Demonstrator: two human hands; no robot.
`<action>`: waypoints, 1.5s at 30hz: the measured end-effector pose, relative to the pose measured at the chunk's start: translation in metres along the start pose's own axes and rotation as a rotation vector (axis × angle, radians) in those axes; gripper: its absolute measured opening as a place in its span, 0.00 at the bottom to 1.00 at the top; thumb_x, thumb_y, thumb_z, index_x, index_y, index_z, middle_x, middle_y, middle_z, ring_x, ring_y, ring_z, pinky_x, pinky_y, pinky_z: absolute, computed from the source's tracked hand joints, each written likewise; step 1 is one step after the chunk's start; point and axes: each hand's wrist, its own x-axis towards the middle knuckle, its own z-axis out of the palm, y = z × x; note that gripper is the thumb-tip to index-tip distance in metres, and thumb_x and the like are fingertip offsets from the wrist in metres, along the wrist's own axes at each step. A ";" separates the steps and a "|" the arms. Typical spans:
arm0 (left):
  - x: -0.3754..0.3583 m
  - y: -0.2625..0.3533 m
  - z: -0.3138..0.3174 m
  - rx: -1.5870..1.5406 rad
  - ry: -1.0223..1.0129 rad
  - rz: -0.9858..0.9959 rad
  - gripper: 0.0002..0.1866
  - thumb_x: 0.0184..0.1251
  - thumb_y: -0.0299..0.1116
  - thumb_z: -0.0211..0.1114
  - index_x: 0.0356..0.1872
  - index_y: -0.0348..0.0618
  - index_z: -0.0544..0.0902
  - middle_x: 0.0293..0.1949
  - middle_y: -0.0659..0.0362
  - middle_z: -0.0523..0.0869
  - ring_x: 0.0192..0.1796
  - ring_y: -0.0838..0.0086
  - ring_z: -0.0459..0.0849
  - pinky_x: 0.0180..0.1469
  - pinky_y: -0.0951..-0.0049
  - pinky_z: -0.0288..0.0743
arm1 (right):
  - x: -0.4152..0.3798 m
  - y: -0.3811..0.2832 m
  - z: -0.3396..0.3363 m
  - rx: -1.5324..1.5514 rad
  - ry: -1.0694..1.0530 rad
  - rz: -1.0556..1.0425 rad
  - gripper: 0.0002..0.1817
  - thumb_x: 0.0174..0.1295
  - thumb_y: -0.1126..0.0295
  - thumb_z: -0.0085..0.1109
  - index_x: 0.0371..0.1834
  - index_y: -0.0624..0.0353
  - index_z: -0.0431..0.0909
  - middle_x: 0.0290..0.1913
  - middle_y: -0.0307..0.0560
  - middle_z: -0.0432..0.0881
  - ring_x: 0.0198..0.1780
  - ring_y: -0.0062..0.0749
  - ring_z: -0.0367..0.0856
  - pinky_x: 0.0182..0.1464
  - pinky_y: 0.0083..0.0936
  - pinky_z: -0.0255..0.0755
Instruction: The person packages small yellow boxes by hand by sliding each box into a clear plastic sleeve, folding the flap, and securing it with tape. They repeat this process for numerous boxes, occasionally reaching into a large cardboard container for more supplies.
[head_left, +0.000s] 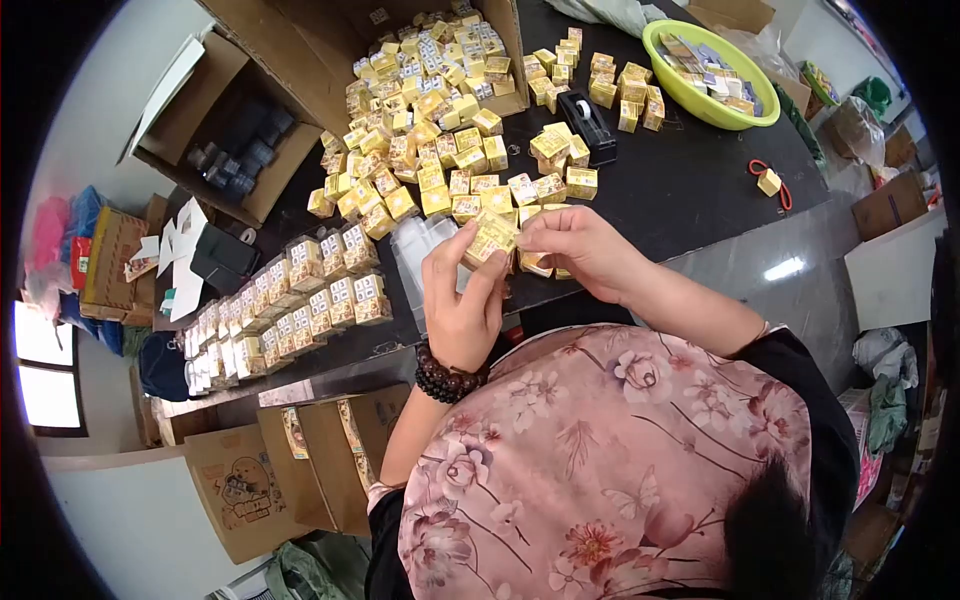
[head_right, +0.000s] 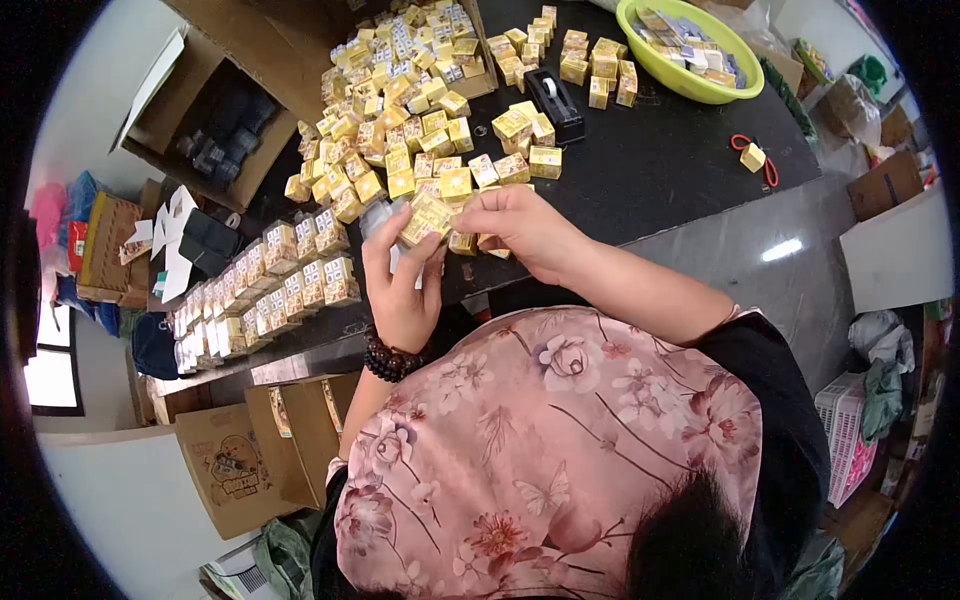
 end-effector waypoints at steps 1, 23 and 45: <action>-0.002 0.000 -0.002 0.014 -0.014 0.010 0.15 0.55 0.18 0.69 0.45 0.42 0.83 0.59 0.48 0.76 0.57 0.52 0.77 0.57 0.60 0.72 | 0.001 0.001 0.002 0.000 -0.005 0.003 0.07 0.63 0.66 0.64 0.30 0.56 0.83 0.29 0.30 0.81 0.31 0.12 0.73 0.36 0.15 0.65; -0.081 -0.062 -0.018 -1.218 -0.101 -1.074 0.17 0.64 0.14 0.59 0.48 0.42 0.66 0.42 0.59 0.76 0.44 0.80 0.77 0.46 0.80 0.74 | 0.156 -0.046 -0.136 -1.851 0.175 -0.442 0.21 0.59 0.71 0.61 0.59 0.50 0.77 0.54 0.44 0.80 0.63 0.43 0.68 0.62 0.44 0.63; -0.079 -0.059 -0.032 -1.539 -0.484 -0.988 0.41 0.61 0.22 0.64 0.73 0.44 0.52 0.56 0.46 0.76 0.57 0.62 0.79 0.61 0.63 0.71 | 0.274 -0.033 -0.175 -2.011 -0.453 0.304 0.20 0.46 0.72 0.67 0.45 0.60 0.81 0.44 0.55 0.84 0.47 0.50 0.81 0.47 0.42 0.74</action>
